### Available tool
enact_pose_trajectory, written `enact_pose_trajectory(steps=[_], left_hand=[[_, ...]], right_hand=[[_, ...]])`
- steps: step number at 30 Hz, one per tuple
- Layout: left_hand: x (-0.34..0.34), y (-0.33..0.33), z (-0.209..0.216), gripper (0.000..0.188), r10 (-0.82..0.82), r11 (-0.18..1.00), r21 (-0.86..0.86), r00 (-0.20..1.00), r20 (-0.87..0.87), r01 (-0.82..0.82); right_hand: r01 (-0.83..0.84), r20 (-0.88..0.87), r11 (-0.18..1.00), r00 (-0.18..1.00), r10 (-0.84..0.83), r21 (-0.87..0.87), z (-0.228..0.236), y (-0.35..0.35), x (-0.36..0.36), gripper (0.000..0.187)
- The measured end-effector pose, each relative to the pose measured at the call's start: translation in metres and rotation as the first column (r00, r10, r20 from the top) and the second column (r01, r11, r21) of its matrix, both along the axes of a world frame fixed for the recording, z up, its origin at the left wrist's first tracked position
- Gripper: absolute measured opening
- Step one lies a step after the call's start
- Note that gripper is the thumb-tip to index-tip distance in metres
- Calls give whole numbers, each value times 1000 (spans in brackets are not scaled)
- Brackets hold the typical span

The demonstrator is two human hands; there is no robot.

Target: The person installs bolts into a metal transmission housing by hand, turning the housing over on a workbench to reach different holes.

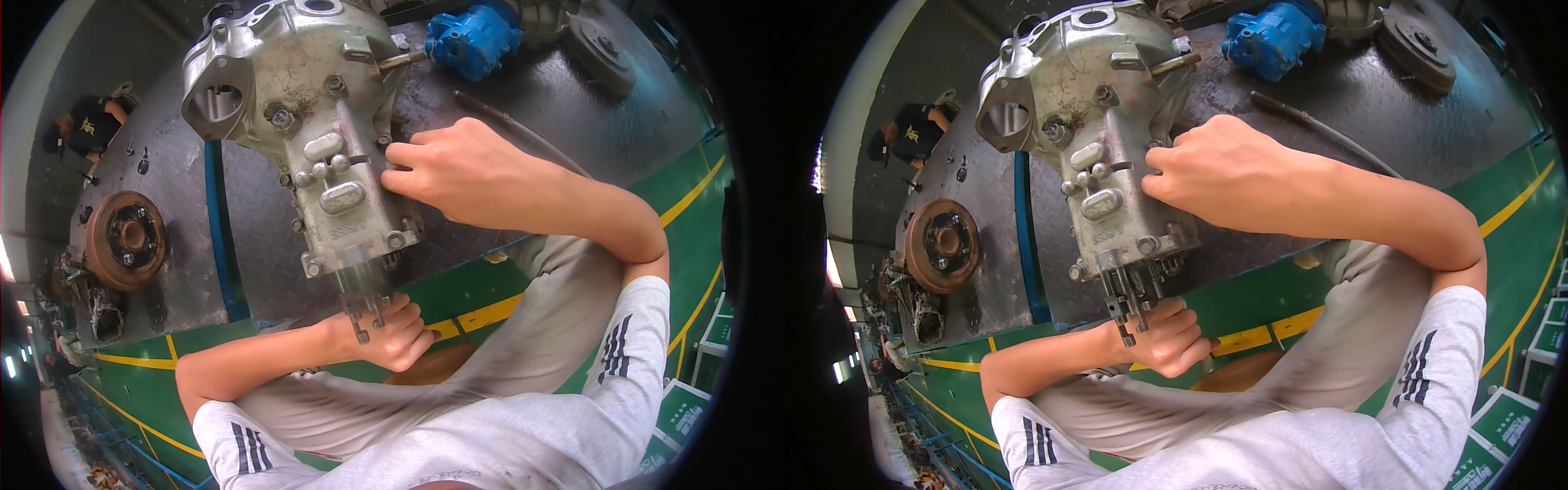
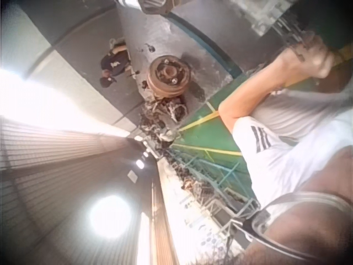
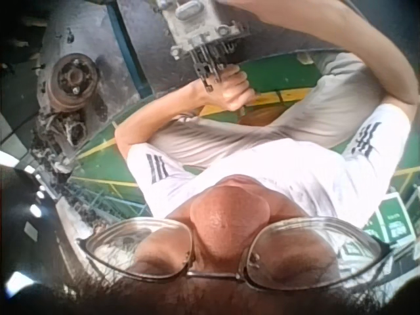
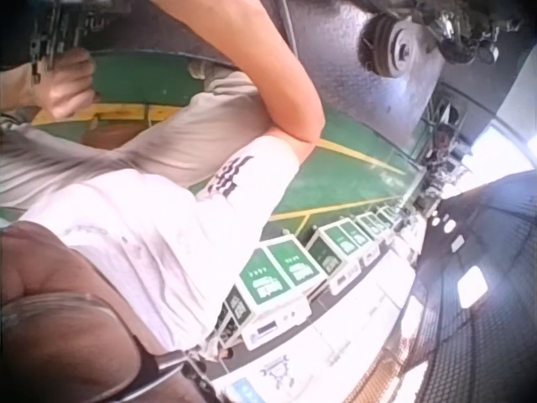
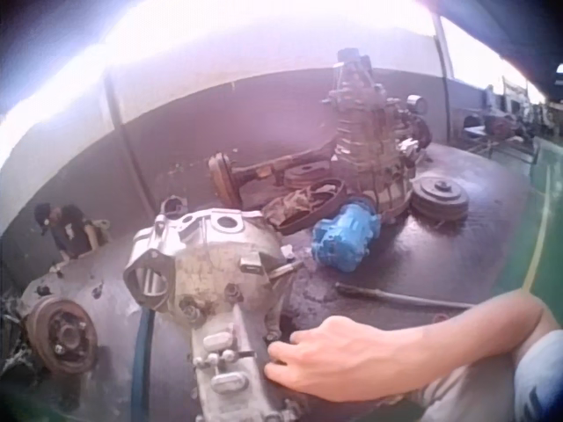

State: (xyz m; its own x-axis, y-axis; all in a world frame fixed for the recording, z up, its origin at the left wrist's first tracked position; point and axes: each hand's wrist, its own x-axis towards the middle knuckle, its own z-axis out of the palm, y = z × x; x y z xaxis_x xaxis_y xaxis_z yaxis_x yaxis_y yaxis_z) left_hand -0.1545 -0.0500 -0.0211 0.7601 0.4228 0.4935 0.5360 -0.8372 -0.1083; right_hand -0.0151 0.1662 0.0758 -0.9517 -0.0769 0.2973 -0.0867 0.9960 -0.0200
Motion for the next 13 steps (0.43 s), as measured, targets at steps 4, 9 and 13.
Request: enact_pose_trajectory(steps=[4, 9, 13], left_hand=[[-3, -2, -3, 39, -37, 999, -14, 999, 6, 37], [4, -9, 16, 50, -79, 997, -12, 994, 77, 81], [6, -27, 46, 51, -110, 993, -35, 994, 17, 111]], right_hand=[[-5, -2, 998, 1000, 5, -56, -4, 2, 3, 15], [-24, 30, 988, 999, 29, -154, -1, -2, 6, 17], [-40, 6, 980, 999, 42, -194, 15, -7, 16, 17]])
